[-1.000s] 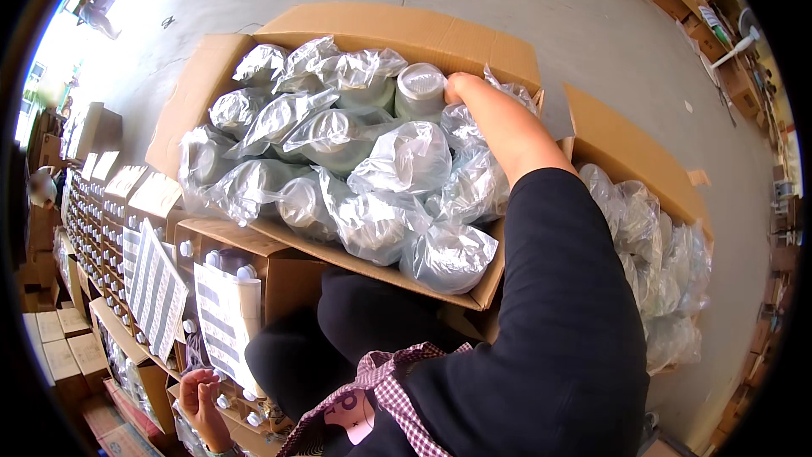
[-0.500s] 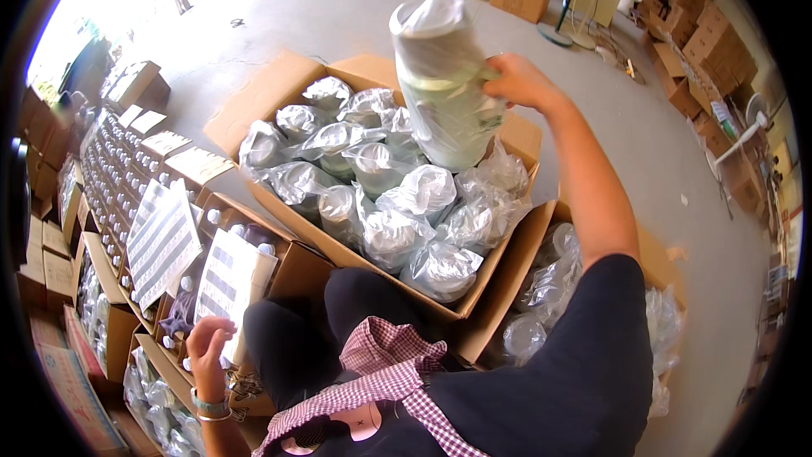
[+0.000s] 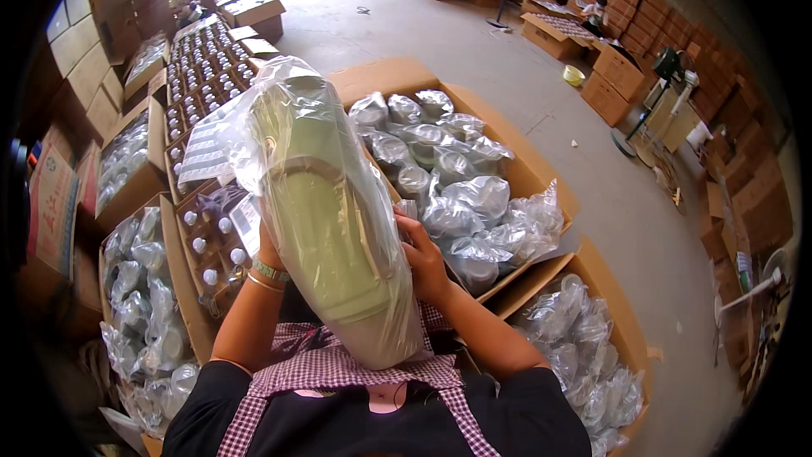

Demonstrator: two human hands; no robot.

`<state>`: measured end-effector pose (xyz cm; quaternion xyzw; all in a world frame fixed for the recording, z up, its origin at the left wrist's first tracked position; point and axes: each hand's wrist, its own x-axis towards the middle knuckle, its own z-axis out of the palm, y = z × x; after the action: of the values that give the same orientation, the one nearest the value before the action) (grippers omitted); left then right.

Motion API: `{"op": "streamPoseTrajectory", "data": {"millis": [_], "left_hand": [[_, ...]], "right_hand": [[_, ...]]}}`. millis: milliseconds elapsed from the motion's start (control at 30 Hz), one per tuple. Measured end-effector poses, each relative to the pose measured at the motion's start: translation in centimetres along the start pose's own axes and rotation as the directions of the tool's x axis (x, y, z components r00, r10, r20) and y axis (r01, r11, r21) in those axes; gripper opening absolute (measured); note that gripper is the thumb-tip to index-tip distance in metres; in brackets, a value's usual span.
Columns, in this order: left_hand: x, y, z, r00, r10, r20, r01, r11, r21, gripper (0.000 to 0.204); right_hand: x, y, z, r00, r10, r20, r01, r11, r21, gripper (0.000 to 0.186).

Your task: The person removes thermoses from plastic bags, applies stickers and labels to the side of the items, and places them into a cardboard box.

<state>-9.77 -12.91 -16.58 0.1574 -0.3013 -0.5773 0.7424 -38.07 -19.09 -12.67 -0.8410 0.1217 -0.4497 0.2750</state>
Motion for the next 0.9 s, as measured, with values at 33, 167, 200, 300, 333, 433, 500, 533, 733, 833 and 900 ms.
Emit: {"op": "streamPoseTrajectory", "data": {"millis": [33, 167, 200, 300, 333, 433, 500, 533, 733, 833, 900], "left_hand": [[-1.0, 1.4, -0.1, 1.000, 0.018, 0.013, -0.019, 0.998, 0.061, 0.061], [-3.9, 4.5, -0.1, 0.982, 0.162, -0.095, -0.125, 0.941, 0.315, 0.064], [-4.7, 4.7, -0.7, 0.977, 0.184, -0.104, -0.130, 0.911, 0.390, 0.067], [-6.5, 3.5, -0.3, 0.962, 0.260, -0.081, -0.163, 0.789, 0.593, 0.080], [-7.3, 2.6, 0.2, 0.960, 0.234, -0.152, -0.119, 0.836, 0.535, 0.092], [-7.7, -0.5, 0.5, 0.953, 0.296, -0.070, -0.192, 0.764, 0.616, 0.114], [-7.8, 0.0, 1.3, 0.948, 0.316, -0.032, -0.213, 0.708, 0.673, 0.133], [-7.7, 0.0, 1.3, 0.952, 0.306, -0.016, -0.206, 0.680, 0.704, 0.135], [-6.0, -2.3, 0.5, 0.957, 0.101, 0.272, -0.286, 0.162, 0.944, 0.142], [-5.5, -2.4, 0.6, 0.985, 0.112, 0.129, -0.166, 0.449, 0.878, 0.141], [-5.9, -2.8, 0.1, 0.994, 0.040, 0.104, -0.110, 0.485, 0.867, 0.142]], "right_hand": [[0.0, -0.2, 1.3, 1.000, -0.012, -0.012, 0.012, 1.000, 0.004, 0.033], [2.2, 0.3, 4.3, 1.000, 0.000, -0.001, 0.000, 1.000, -0.003, 0.031], [2.4, 0.6, 5.2, 1.000, 0.022, -0.001, -0.022, 1.000, 0.004, 0.031], [2.0, 0.9, 7.3, 0.924, 0.374, 0.076, -0.377, 0.859, 0.347, 0.042], [1.7, 0.9, 7.8, 0.889, 0.448, 0.098, -0.445, 0.791, 0.420, 0.044], [-2.1, 7.4, 8.3, 0.887, 0.394, 0.241, -0.461, 0.760, 0.458, 0.054], [0.0, 7.7, 6.2, 0.856, 0.047, 0.515, -0.042, 0.999, -0.020, 0.055], [1.3, 7.6, 4.9, 0.781, -0.129, 0.611, 0.263, 0.955, -0.134, 0.055], [5.3, 7.7, 4.3, 0.744, 0.653, 0.141, -0.436, 0.314, 0.844, 0.059], [0.5, 5.0, 7.4, 0.667, 0.715, 0.208, -0.502, 0.225, 0.835, 0.073], [-4.2, 5.6, 8.5, 0.862, 0.505, 0.035, -0.447, 0.728, 0.521, 0.084]]}}
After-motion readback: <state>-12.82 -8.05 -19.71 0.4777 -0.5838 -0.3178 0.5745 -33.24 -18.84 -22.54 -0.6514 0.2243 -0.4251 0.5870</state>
